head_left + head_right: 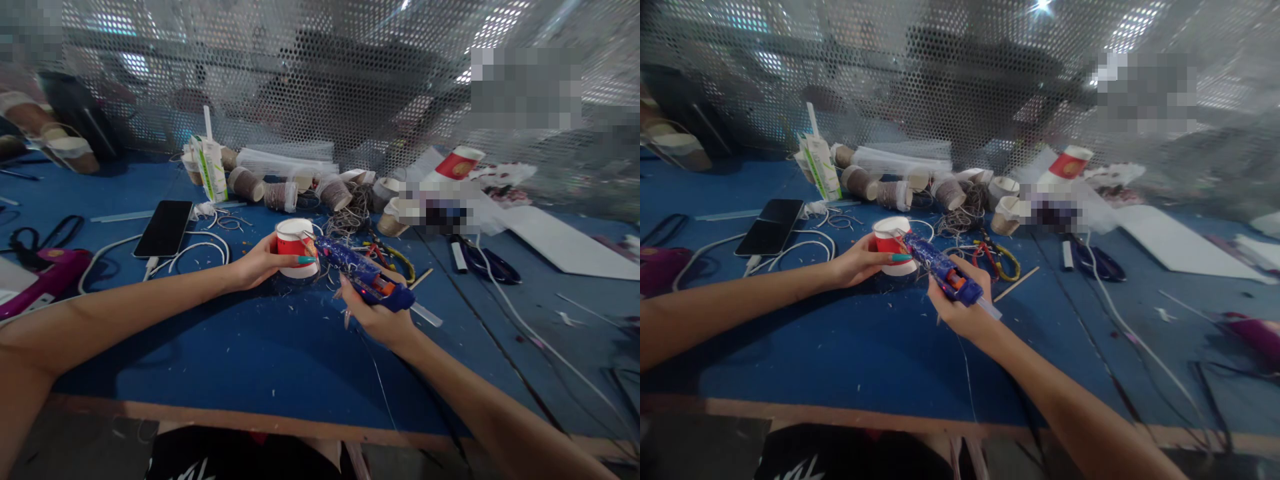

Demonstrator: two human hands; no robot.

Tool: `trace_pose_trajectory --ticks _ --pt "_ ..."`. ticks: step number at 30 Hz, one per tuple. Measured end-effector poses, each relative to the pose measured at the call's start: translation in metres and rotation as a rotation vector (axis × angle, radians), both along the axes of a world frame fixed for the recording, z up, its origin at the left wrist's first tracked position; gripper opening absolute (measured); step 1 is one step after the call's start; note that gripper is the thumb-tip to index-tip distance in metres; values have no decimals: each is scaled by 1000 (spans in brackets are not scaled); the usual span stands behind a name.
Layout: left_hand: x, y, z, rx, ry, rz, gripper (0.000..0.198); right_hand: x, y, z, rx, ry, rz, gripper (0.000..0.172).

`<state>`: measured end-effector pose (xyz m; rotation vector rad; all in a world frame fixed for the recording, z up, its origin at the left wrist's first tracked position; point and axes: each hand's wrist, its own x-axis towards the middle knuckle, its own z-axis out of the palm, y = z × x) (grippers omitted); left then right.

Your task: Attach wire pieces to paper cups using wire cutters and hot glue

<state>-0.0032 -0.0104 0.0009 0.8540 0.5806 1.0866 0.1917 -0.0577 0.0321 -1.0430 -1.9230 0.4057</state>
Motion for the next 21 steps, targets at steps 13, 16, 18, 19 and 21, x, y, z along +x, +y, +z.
trace_pose_trajectory --ticks 13,16,18,19,21 --pt "-4 3 -5 39 22 -30 47 1 3 -6 -8 35 -9 21" --pt "-4 2 -5 53 29 -51 49 1 3 -5 1 31 -11 20" --pt "-3 1 -4 66 31 -53 52 1 2 -4 11 23 -9 19" --pt "-3 1 -4 69 34 -52 53 0 2 -4 16 17 -7 19" --pt "-3 1 -3 71 43 -42 55 0 2 -3 14 12 3 18"
